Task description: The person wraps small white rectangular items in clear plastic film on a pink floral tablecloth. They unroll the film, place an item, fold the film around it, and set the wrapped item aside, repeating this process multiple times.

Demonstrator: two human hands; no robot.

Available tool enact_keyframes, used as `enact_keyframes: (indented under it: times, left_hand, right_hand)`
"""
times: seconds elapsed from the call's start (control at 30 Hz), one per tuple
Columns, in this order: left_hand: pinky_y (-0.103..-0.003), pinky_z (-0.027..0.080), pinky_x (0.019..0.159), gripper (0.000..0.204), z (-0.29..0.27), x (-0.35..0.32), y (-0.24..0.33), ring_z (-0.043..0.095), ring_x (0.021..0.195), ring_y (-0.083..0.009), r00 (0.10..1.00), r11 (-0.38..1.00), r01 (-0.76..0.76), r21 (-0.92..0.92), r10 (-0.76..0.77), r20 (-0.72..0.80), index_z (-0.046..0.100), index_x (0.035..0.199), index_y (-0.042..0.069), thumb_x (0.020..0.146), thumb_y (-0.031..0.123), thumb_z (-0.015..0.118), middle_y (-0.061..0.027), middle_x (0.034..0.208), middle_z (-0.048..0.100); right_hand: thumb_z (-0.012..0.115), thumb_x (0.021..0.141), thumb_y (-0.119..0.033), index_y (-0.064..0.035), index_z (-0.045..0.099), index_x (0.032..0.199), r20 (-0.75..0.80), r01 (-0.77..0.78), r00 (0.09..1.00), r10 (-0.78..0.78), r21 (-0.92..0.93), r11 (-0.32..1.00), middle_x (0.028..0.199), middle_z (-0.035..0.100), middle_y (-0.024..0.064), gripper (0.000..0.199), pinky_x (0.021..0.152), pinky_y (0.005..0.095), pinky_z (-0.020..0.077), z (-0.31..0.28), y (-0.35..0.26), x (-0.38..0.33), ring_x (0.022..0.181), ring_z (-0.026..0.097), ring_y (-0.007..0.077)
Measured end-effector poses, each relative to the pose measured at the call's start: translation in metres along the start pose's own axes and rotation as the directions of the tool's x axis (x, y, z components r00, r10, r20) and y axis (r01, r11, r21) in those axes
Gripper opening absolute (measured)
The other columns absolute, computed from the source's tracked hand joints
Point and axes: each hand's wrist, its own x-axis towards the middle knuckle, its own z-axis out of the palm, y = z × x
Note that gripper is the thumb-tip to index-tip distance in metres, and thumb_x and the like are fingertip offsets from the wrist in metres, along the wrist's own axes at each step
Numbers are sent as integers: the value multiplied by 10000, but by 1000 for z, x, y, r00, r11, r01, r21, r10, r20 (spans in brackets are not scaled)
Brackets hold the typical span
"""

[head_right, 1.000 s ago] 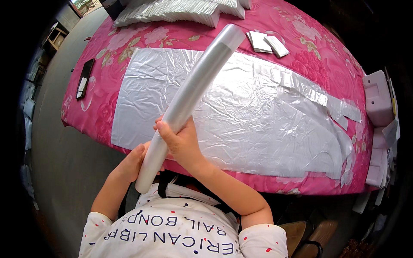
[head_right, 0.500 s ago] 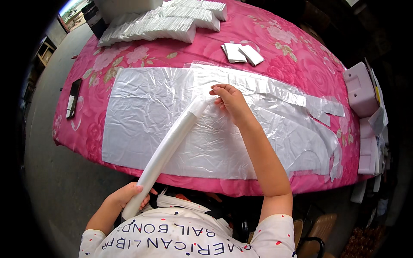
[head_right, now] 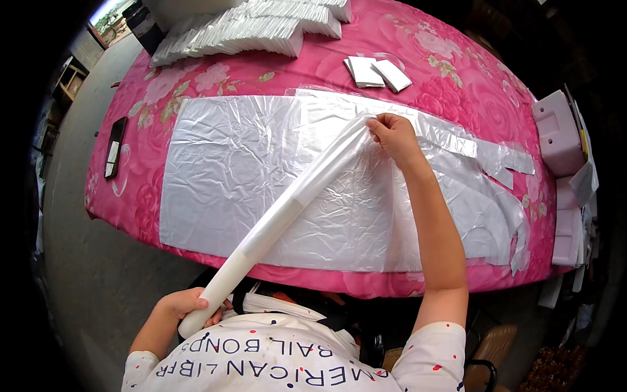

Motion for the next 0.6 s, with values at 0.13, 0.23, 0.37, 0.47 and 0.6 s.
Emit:
enact_keyframes:
  times: [0.13,0.23,0.37,0.47,0.6]
  left_hand:
    - [-261,485,723,582,-21,-27,-5,606,782,-137,990,977,137,162,-140,7,504,1166,-46,753,309,712,-97,864,621]
    - [-276,466,768,515,-17,-33,13,602,833,-152,993,777,111,620,-109,-42,569,1110,-8,751,328,721,-73,885,641]
    - [-301,477,703,450,33,-10,88,634,790,-223,990,288,102,952,59,-124,630,974,36,669,337,767,-111,855,662]
    - [-383,460,707,419,69,18,126,600,814,-303,891,-182,104,978,454,-10,618,960,86,644,327,753,-105,833,633]
    - [-384,464,768,450,85,70,155,573,936,-279,705,-540,122,833,637,310,596,1008,67,653,309,730,-100,1023,592]
  right_hand:
    - [606,848,-163,-41,612,811,-187,-50,982,35,-78,996,624,526,-32,128,482,193,343,-76,23,15,533,445,38]
    - [606,849,-165,-32,611,803,-191,-32,981,9,-116,993,625,527,-29,141,477,206,348,-84,26,16,526,443,43]
    - [605,850,-165,-19,612,803,-95,-5,995,-7,-126,992,629,532,-23,154,478,213,357,-51,21,17,526,450,49]
    - [603,850,-166,-7,621,823,-7,-4,1000,3,-144,990,645,549,-15,162,491,219,377,-10,7,18,537,468,55]
    - [610,854,-191,-28,626,846,72,29,997,-11,-241,970,650,524,-39,164,501,197,363,14,-5,23,561,446,33]
